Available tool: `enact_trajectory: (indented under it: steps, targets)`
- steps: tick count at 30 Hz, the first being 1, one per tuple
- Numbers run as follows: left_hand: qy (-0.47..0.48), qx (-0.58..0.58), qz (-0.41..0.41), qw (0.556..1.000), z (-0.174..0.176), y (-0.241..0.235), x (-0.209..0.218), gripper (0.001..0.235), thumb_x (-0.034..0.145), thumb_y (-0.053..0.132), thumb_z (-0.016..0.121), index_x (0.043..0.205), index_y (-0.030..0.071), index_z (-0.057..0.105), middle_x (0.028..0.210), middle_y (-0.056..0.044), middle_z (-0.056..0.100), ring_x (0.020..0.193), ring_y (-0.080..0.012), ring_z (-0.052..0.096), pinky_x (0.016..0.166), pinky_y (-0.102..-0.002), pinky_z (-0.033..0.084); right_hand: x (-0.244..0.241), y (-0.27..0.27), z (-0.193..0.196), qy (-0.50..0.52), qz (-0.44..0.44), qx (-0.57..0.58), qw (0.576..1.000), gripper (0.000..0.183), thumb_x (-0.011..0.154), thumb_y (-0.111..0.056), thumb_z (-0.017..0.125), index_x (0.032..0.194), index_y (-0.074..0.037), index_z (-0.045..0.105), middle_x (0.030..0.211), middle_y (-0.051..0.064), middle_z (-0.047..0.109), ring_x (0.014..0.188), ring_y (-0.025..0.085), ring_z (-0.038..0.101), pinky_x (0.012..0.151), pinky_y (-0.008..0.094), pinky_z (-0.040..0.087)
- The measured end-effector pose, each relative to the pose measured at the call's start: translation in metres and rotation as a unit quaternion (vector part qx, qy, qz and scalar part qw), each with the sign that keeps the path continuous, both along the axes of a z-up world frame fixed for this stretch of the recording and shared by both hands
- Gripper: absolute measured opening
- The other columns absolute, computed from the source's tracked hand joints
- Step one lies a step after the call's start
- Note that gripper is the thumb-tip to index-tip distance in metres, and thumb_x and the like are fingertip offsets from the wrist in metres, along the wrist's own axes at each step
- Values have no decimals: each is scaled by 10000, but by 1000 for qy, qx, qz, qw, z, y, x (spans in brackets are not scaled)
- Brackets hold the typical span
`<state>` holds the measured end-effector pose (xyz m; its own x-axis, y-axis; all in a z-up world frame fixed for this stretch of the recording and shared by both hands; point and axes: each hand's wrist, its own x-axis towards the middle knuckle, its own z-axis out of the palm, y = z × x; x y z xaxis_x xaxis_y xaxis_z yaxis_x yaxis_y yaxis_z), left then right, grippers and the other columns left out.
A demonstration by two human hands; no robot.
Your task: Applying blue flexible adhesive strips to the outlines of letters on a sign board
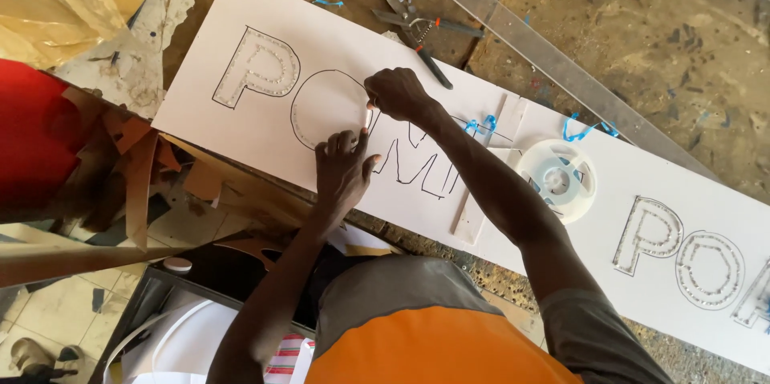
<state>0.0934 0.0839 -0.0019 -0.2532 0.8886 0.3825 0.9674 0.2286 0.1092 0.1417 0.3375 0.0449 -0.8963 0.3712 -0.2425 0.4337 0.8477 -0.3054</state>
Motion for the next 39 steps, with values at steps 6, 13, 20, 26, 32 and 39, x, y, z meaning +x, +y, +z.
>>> enact_trajectory:
  steps: [6, 13, 20, 26, 32, 39]
  targets:
    - [-61, -65, -75, 993, 3, 26, -37, 391, 1176, 408, 561, 1520, 282, 698, 1071, -18, 596, 1002, -297, 683, 760, -475, 560, -5, 2, 0, -6, 14, 23, 1000, 186, 1005, -294, 840, 922, -134, 794, 894, 124, 831, 909, 463, 843, 806, 551, 641]
    - [-172, -82, -147, 971, -12, 59, -76, 291, 1098, 259, 667, 1332, 249, 839, 933, -31, 668, 970, -303, 693, 829, -461, 574, 2, 17, 3, 24, 43, 11, 999, 78, 1033, -181, 772, 994, -117, 794, 956, 130, 798, 959, 450, 821, 818, 580, 625]
    - [-361, -10, -156, 919, -2, 125, -115, 399, 969, 272, 840, 1319, 111, 738, 919, -93, 713, 962, -374, 690, 919, -544, 574, -5, 39, -15, 160, 142, 72, 974, 191, 987, -169, 828, 1117, -93, 710, 1029, 129, 711, 1083, 414, 737, 932, 583, 602]
    - [-385, -92, -133, 909, 9, 150, -114, 264, 899, 271, 855, 1131, 151, 816, 915, -75, 805, 981, -380, 735, 916, -542, 595, 28, -5, 18, 356, -92, 85, 926, 453, 1039, -163, 837, 1459, -123, 672, 1171, 115, 748, 1109, 379, 781, 863, 531, 657]
    - [-403, -115, -128, 899, -1, 177, -96, 182, 893, 200, 864, 1062, 150, 818, 920, -71, 777, 945, -340, 759, 862, -505, 606, 105, -56, -21, 368, -337, 69, 864, 672, 987, 8, 849, 1597, -102, 590, 1448, 222, 616, 1273, 480, 692, 953, 560, 671]
    - [-645, -95, -117, 750, 33, 173, -92, 152, 920, 221, 784, 1008, 158, 677, 747, -15, 723, 742, -169, 691, 761, -343, 500, 203, -29, -54, 249, -439, 165, 847, 149, 1046, -87, 774, 1036, -232, 808, 1010, -26, 653, 914, 239, 730, 808, 365, 581]
